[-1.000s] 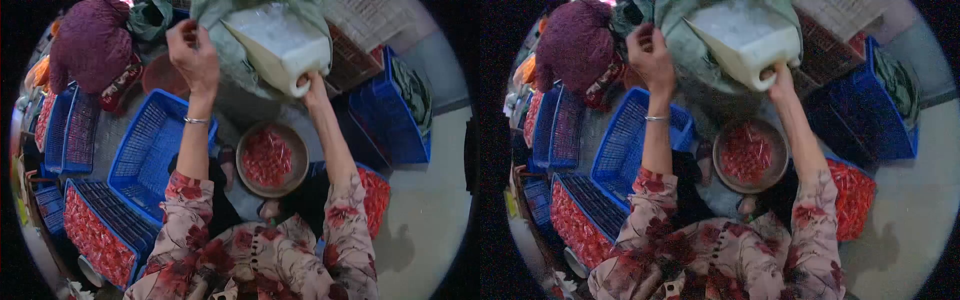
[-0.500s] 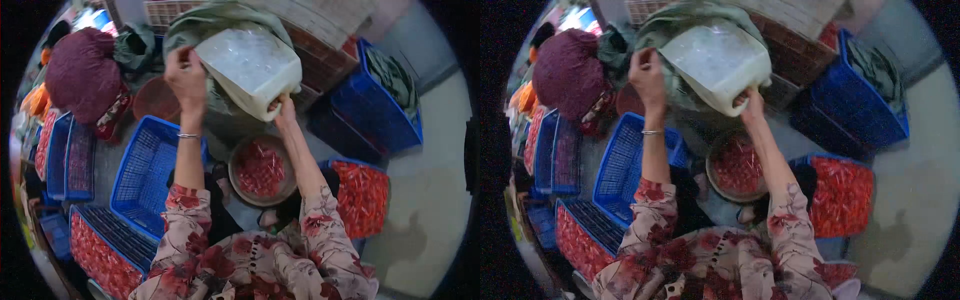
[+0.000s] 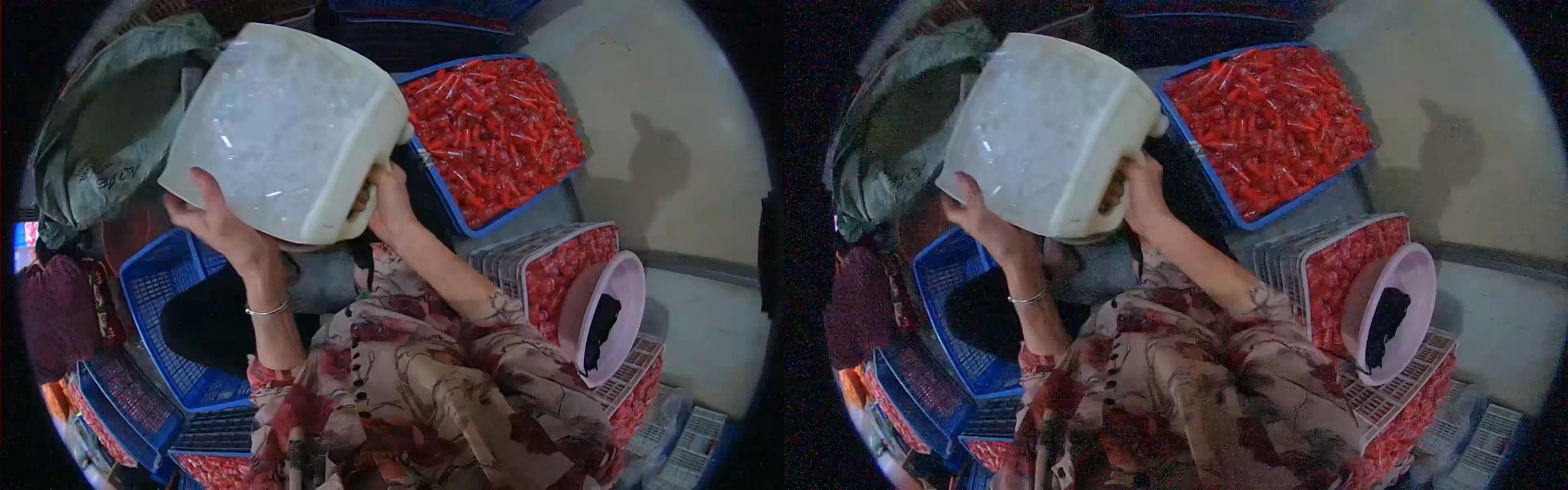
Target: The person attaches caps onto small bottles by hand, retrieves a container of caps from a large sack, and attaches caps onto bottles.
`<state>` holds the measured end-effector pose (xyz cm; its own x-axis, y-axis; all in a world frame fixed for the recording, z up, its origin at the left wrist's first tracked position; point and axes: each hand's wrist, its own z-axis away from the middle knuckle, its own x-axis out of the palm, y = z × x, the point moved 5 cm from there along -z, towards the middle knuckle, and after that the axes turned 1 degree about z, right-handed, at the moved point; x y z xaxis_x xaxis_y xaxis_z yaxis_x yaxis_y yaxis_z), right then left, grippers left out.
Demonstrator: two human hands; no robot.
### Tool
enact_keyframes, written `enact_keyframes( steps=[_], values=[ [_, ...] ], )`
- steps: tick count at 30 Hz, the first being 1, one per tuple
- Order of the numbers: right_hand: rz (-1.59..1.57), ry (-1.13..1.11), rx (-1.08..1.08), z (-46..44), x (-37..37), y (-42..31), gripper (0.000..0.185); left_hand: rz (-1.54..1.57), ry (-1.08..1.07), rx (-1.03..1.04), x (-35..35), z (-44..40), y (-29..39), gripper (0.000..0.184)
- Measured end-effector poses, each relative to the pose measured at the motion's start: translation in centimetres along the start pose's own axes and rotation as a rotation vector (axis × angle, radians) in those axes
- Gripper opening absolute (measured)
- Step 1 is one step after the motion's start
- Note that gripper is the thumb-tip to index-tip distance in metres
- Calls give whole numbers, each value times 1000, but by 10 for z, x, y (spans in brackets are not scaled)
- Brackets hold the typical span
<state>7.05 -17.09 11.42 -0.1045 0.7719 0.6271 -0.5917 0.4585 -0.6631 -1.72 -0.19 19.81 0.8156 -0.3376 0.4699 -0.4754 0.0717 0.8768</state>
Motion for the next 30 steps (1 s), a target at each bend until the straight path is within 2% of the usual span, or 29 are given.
enact_keyframes(
  steps=[2,4,5,6,8,9,11,12,14,16,17,19,20,22,23,24,25,26,27,28,29,30],
  values=[
    [-80,117,-20,5,-50,-3,7,-53,6,-302,16,19,-43,51],
    [-84,175,-157,11,-98,-7,9,-76,-183,-357,34,34,-86,47],
    [-24,164,-182,17,-120,-11,20,-79,-201,-351,41,37,-103,47],
    [-39,170,-192,20,-134,-11,20,-18,-317,-456,53,43,-123,47],
    [339,318,-407,30,-161,-23,35,-8,-492,-624,83,53,-146,49],
    [404,162,-282,32,-185,-20,58,-13,-501,-624,98,52,-157,49],
    [438,147,-226,59,-197,-41,64,-47,-610,-812,123,56,-186,50],
    [479,131,-174,66,-206,-52,71,-51,-603,-803,136,55,-191,50],
    [737,31,-56,72,-267,-75,83,-134,-637,-889,159,64,-208,50],
    [840,6,-51,79,-279,-115,71,-135,-685,-927,177,63,-220,50],
    [842,7,-47,83,-294,-128,71,-134,-738,-954,187,64,-224,50],
    [977,269,54,83,-326,-153,72,-102,-783,-1013,203,66,-225,49],
    [993,250,69,76,-316,-158,72,-75,-825,-1073,210,70,-228,48],
    [493,345,-341,63,-287,-181,73,-48,-843,-1235,221,84,-258,42],
    [415,369,-348,53,-282,-181,74,-123,-922,-1045,225,89,-268,37],
    [337,394,-339,48,-281,-176,75,-175,-953,-964,229,98,-283,38],
    [395,401,-386,45,-265,-176,74,-316,-1089,-729,232,106,-296,43],
    [448,412,-448,42,-250,-179,73,-300,-1063,-584,240,108,-288,47],
    [390,485,-397,39,-249,-175,74,-250,-1133,-567,244,102,-281,63],
    [336,571,-356,36,-251,-171,74,-256,-1101,-726,241,107,-279,64],
    [356,550,-323,30,-248,-162,74,-250,-1111,-633,238,114,-287,63],
    [552,593,-315,28,-242,-161,76,-237,-1136,-552,243,119,-291,64]
  ],
)
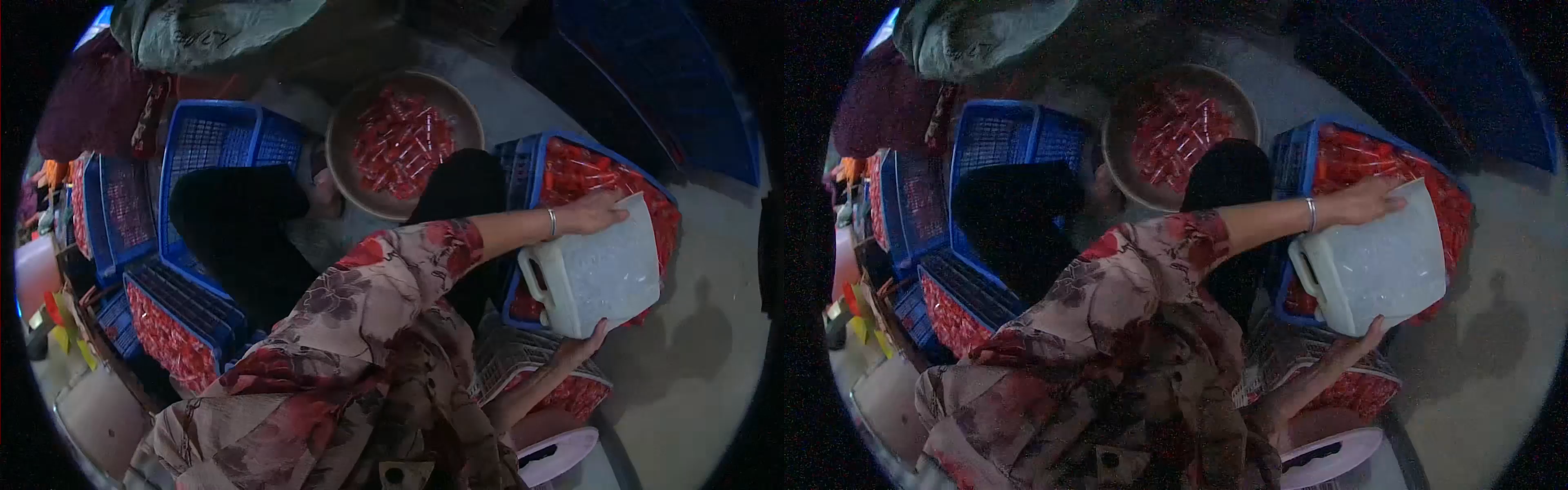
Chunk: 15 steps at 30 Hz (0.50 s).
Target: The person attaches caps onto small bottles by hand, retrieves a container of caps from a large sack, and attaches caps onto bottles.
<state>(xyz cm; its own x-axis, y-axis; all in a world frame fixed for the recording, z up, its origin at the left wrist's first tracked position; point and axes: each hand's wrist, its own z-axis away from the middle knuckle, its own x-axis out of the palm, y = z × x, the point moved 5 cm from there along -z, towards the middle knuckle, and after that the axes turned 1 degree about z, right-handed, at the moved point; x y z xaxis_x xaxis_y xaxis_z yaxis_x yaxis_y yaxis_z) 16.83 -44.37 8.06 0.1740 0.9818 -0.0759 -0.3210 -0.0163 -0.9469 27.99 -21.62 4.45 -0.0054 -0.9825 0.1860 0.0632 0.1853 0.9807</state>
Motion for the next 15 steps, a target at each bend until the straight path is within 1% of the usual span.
enact_keyframes(
  steps=[1,3,4,5,6,7,8,9,11,12,13,14,15],
  values=[
    [184,13,-49,5,6,2,77,10,19,-14,0,2,-10,64],
    [153,-15,-21,10,8,11,78,-209,102,-62,-5,16,-11,64],
    [113,-29,-5,10,10,13,80,-196,115,-75,-10,28,-1,64],
    [129,-36,0,10,11,15,80,-170,182,-70,-21,49,16,66],
    [126,-8,-35,10,10,15,76,-143,248,-65,-38,69,26,68],
    [118,17,-71,8,5,17,74,-134,258,-70,-53,87,23,68],
    [127,7,-72,-2,-7,18,74,-168,323,130,-77,105,33,65],
    [553,109,-326,-3,-14,-2,65,-202,383,330,-100,126,43,62],
    [632,313,-744,13,-22,-36,48,-475,700,319,-177,163,25,48],
    [691,449,-935,28,-18,-54,41,-621,978,327,-221,173,-5,35],
    [707,398,-991,51,34,-68,37,-602,989,22,-270,176,-42,32],
    [722,344,-1046,74,87,-82,34,-722,1140,-98,-307,177,-77,31],
    [735,288,-1099,96,140,-95,32,-1087,1250,-11,-340,170,-130,33]
  ],
)
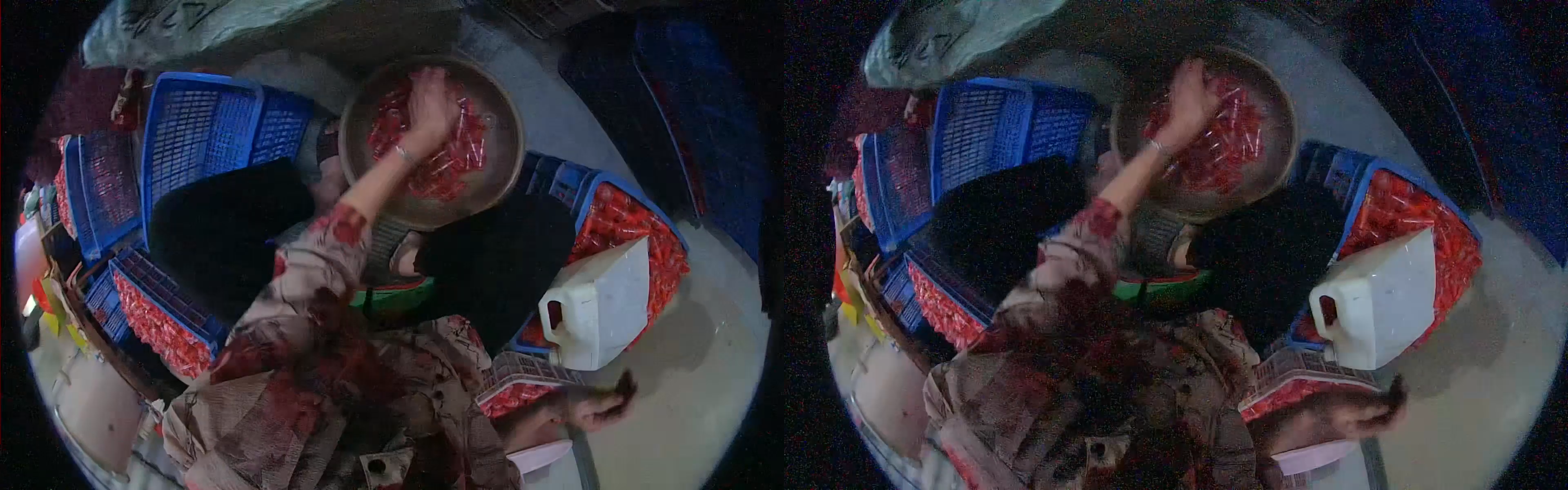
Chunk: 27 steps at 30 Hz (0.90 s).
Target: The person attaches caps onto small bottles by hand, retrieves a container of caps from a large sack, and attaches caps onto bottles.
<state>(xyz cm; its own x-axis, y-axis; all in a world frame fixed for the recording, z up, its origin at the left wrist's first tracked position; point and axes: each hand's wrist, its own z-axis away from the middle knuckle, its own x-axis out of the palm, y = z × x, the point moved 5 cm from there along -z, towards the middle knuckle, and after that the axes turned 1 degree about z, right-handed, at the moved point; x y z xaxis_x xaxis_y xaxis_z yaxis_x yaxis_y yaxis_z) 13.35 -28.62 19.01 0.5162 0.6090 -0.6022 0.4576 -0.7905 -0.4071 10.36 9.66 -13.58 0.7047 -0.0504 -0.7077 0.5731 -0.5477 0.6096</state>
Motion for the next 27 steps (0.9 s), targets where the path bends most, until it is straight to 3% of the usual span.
enact_keyframes(
  steps=[2,3,5,6,9,11,13,14,16,17,19,22,24,25,27],
  values=[
    [-494,-394,134,18,87,-60,28,46,-324,105,24,-31,-22,36],
    [-490,-702,335,29,155,-93,30,71,-429,139,31,-44,-27,37],
    [-242,-1082,-159,54,282,-121,29,-319,-1127,557,57,-36,-30,33],
    [-214,-1017,-318,81,341,-114,30,-314,-1125,561,66,-34,-41,33],
    [234,-1365,-548,168,472,-51,28,-409,-921,729,101,-18,-55,31],
    [255,-1322,-702,210,511,-2,28,-479,-597,849,100,-5,-60,21],
    [220,-1212,-719,234,521,22,28,-424,-768,782,121,3,-81,34],
    [289,-1228,-526,247,532,35,28,-381,-888,690,119,-3,-83,41],
    [430,-1179,-436,270,535,41,25,-441,-1074,638,83,-17,-65,49],
    [509,-1132,-557,267,532,41,22,-585,-1020,758,83,-21,-64,52],
    [295,-1128,-845,225,498,16,14,-505,-844,822,68,-24,-58,38],
    [274,-1150,-709,207,498,-9,13,-413,-620,916,45,-29,-40,37],
    [267,-1024,-457,188,479,-32,16,152,-492,237,19,-48,-22,37],
    [257,-1006,-446,175,458,-48,16,145,-485,259,9,-53,-3,37],
    [-7,-951,-334,137,391,-68,20,479,-518,36,-6,-57,41,35]
  ],
)
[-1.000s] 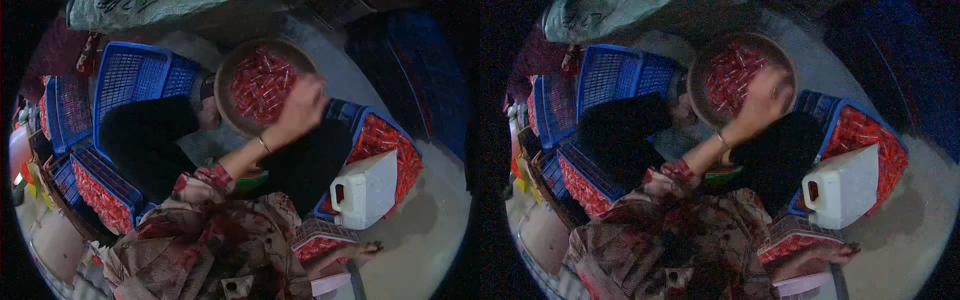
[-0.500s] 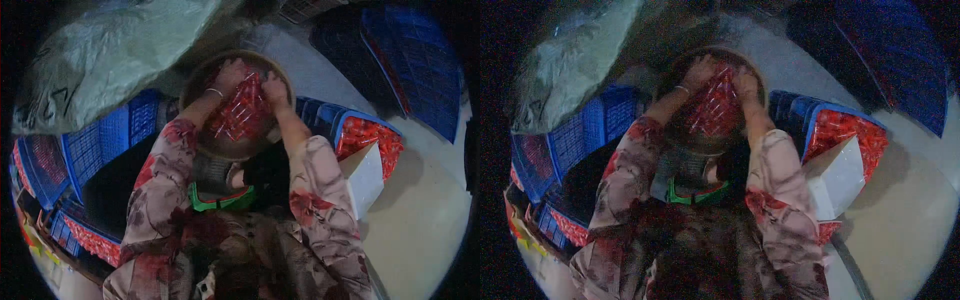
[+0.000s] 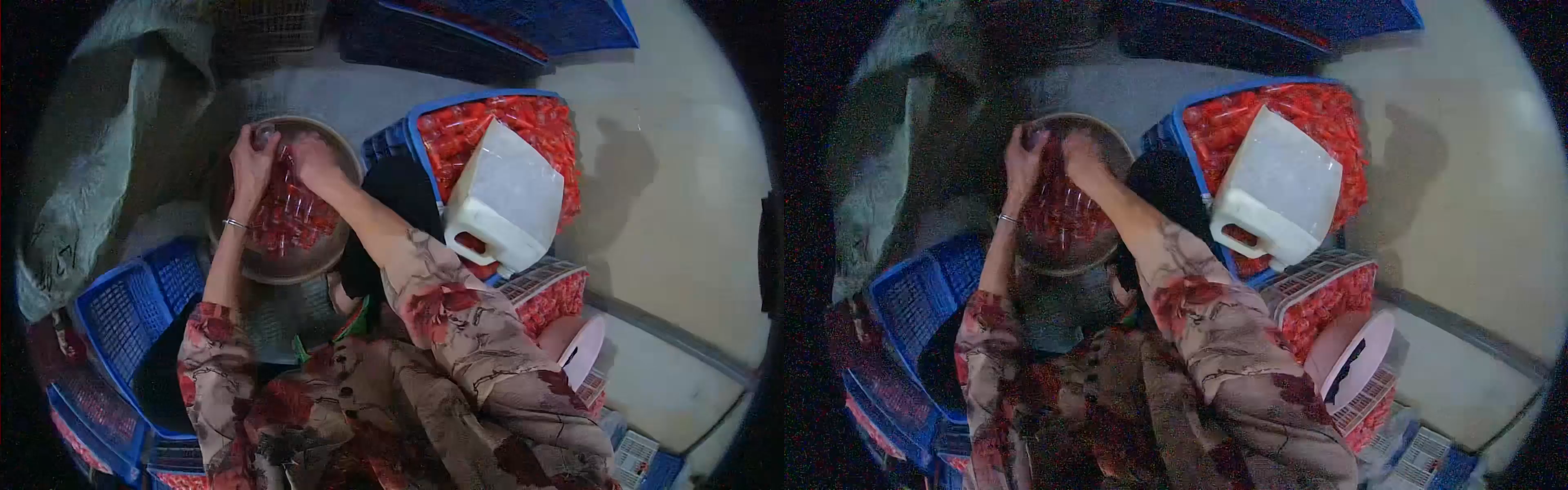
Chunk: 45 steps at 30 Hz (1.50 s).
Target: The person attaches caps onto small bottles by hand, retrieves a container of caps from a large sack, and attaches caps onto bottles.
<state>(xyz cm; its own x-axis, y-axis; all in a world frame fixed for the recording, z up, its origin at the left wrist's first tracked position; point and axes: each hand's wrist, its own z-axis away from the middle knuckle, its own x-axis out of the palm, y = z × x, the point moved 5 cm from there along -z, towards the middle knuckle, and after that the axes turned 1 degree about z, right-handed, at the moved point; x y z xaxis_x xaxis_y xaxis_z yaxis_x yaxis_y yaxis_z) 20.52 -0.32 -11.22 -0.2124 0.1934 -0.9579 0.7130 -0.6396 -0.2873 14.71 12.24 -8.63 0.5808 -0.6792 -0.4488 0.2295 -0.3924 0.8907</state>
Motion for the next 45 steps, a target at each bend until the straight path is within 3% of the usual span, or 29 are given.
enact_keyframes(
  steps=[1,4,6,8,9,10,11,12,13,14,15,16,18,20,21,22,25,27,28,30,33,35,37,40,45],
  values=[
    [-116,24,-6,17,-32,-2,22,-3,-7,28,0,-1,43,35],
    [-461,94,3,84,-138,-18,27,368,-191,-35,16,15,143,38],
    [-626,68,32,142,-195,-17,32,282,-313,87,43,26,190,38],
    [-888,-51,123,201,-238,-15,33,243,-377,200,94,34,191,38],
    [-907,78,92,230,-252,-1,33,224,-387,214,110,35,200,38],
    [-916,217,74,258,-265,12,34,-20,-475,223,133,39,209,40],
    [-1088,262,176,280,-273,24,35,-255,-561,242,157,41,218,42],
    [-1254,318,278,302,-283,39,36,-248,-592,281,179,42,226,42],
    [-1129,295,366,325,-286,61,36,-211,-557,314,194,40,226,45],
    [-1173,419,436,353,-296,80,34,-179,-516,341,207,47,228,49],
    [-1225,528,494,373,-300,98,31,-335,-273,524,208,55,232,50],
    [-1161,632,440,384,-302,121,24,-345,-278,536,201,62,239,50],
    [-1261,980,636,408,-290,180,24,-192,-271,408,177,90,258,48],
    [-1341,1033,693,418,-273,241,23,-195,-339,245,167,127,259,46],
    [-1360,1029,677,408,-273,258,23,-259,-320,377,164,130,261,48],
    [-1249,902,768,396,-271,273,29,-274,-303,376,164,128,264,48],
    [-984,739,864,362,-259,293,44,-11,-356,86,187,116,253,44],
    [-655,790,810,342,-251,304,65,-23,-393,60,204,119,251,45],
    [-650,800,800,340,-255,303,65,-44,-436,21,211,120,255,46],
    [-981,528,1048,347,-235,288,66,-82,-368,126,210,130,265,42],
    [-971,659,931,346,-224,283,64,-196,-304,92,211,120,268,36],
    [-904,749,857,350,-217,279,64,2,-219,302,201,108,281,35],
    [-1180,825,852,343,-227,243,56,-26,-256,269,191,94,301,36],
    [-1324,732,1010,335,-207,220,54,-98,-339,351,196,66,307,35],
    [-1314,795,1027,323,-194,214,56,-182,-442,493,226,33,305,32]
  ],
)
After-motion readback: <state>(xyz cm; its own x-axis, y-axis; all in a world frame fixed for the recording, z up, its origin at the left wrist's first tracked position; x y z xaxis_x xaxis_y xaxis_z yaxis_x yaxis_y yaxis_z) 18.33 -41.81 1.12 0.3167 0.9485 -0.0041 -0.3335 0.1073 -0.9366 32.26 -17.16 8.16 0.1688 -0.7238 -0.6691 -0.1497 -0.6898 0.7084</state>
